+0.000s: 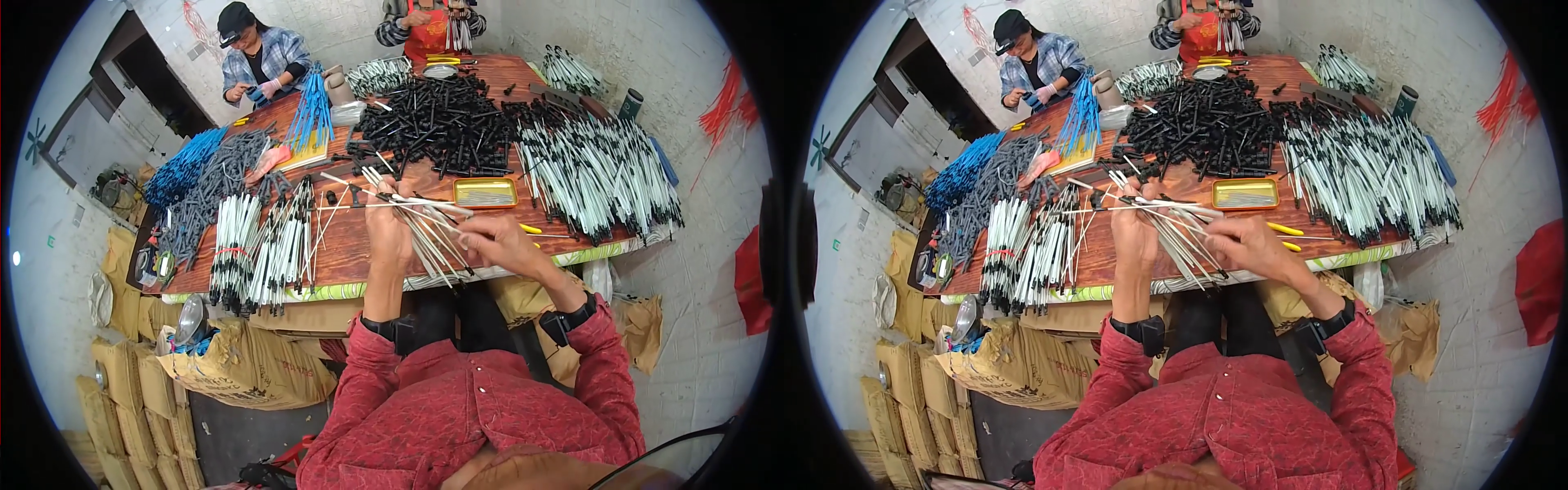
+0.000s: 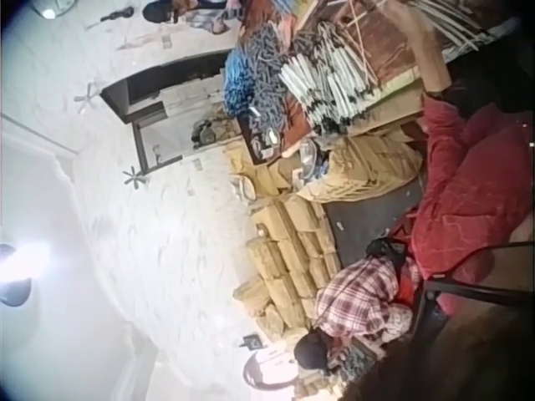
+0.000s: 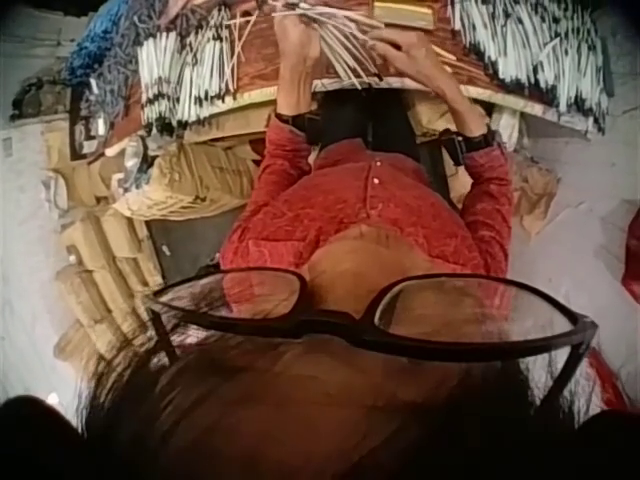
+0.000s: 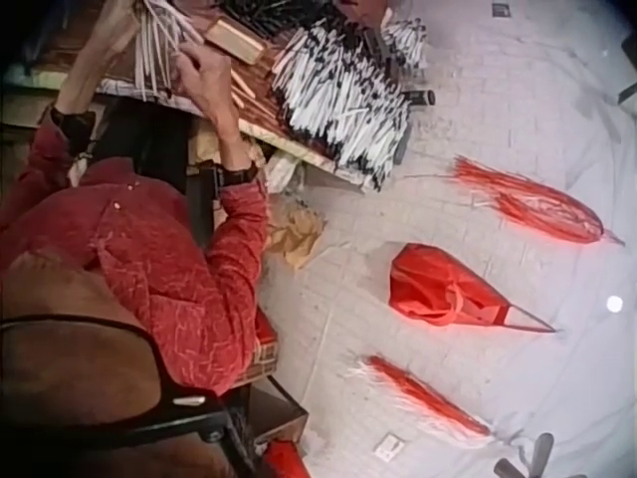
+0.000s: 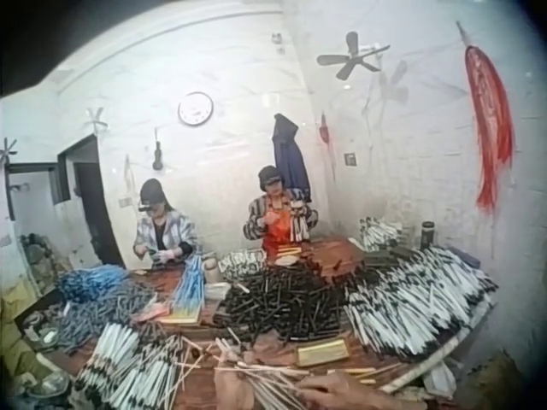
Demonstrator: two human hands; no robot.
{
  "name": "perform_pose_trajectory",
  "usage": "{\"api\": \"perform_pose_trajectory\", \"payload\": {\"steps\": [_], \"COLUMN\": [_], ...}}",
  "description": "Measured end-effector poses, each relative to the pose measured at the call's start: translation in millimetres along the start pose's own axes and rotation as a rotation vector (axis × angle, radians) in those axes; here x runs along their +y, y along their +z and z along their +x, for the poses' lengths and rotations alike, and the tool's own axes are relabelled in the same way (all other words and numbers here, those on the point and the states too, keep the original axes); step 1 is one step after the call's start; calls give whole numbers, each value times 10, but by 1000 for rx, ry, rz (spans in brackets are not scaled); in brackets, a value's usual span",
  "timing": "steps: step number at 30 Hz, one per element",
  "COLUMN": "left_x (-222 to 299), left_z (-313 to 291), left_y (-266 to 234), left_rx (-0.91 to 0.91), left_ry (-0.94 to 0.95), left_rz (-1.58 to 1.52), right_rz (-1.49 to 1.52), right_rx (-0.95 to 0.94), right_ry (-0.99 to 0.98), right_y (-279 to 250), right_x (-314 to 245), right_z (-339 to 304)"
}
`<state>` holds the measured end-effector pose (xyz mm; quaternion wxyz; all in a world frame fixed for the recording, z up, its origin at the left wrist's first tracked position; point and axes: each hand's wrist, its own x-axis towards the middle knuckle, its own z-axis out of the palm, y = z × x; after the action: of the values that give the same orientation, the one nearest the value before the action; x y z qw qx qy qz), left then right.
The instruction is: The person trims the ends of white rods with yellow-handled shears, gathers more rods, and threads a thin wire through the black tips of the rods.
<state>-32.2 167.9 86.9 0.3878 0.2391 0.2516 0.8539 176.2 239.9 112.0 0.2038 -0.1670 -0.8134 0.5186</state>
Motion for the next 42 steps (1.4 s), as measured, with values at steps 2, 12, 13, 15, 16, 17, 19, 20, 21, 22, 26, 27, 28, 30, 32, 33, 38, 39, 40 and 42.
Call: {"api": "perform_pose_trajectory", "payload": {"steps": [2,12,13,15,16,17,19,20,21,22,26,27,28,30,32,33,38,39,40,42], "left_x": [20,155,162,162,128,77,-15,-49,-53,-52,-151,-161,-152,-129,-94,-91,-126,-130,-123,-81], "left_z": [6,170,164,246,270,286,321,348,351,356,354,355,364,339,348,352,326,322,335,374], "left_y": [2,-308,-360,-376,-370,-356,-325,-331,-380,-428,-271,-228,-221,-284,-293,-290,-265,-266,-274,-314], "left_rx": [-27,79,75,48,54,107,208,210,232,253,434,512,508,507,504,506,536,559,559,546], "left_ry": [-11,-128,-101,-24,-26,-24,-18,-15,0,16,46,50,55,29,41,36,29,37,40,69], "left_rz": [-32,-247,-241,-231,-228,-196,-138,-141,-116,-92,4,42,36,26,8,-8,6,31,27,19], "right_rz": [20,342,358,508,580,584,820,935,930,873,715,674,630,378,-124,-129,-61,-70,-77,-92], "right_rx": [-55,-359,-356,-316,-297,-300,-289,-282,-295,-225,-42,0,41,149,375,362,434,470,507,450], "right_ry": [25,156,173,103,67,69,-9,-50,-54,-125,-293,-321,-350,-466,-688,-705,-609,-590,-570,-553], "right_y": [103,88,100,51,57,105,239,263,285,301,209,172,145,127,97,102,189,193,194,182], "right_x": [18,167,130,40,27,34,34,25,-9,-54,-144,-159,-183,-302,-443,-503,-625,-597,-570,-519], "right_z": [-32,-327,-430,-533,-567,-598,-660,-655,-617,-561,-317,-253,-200,-117,-9,30,-6,-32,-58,-128]}}
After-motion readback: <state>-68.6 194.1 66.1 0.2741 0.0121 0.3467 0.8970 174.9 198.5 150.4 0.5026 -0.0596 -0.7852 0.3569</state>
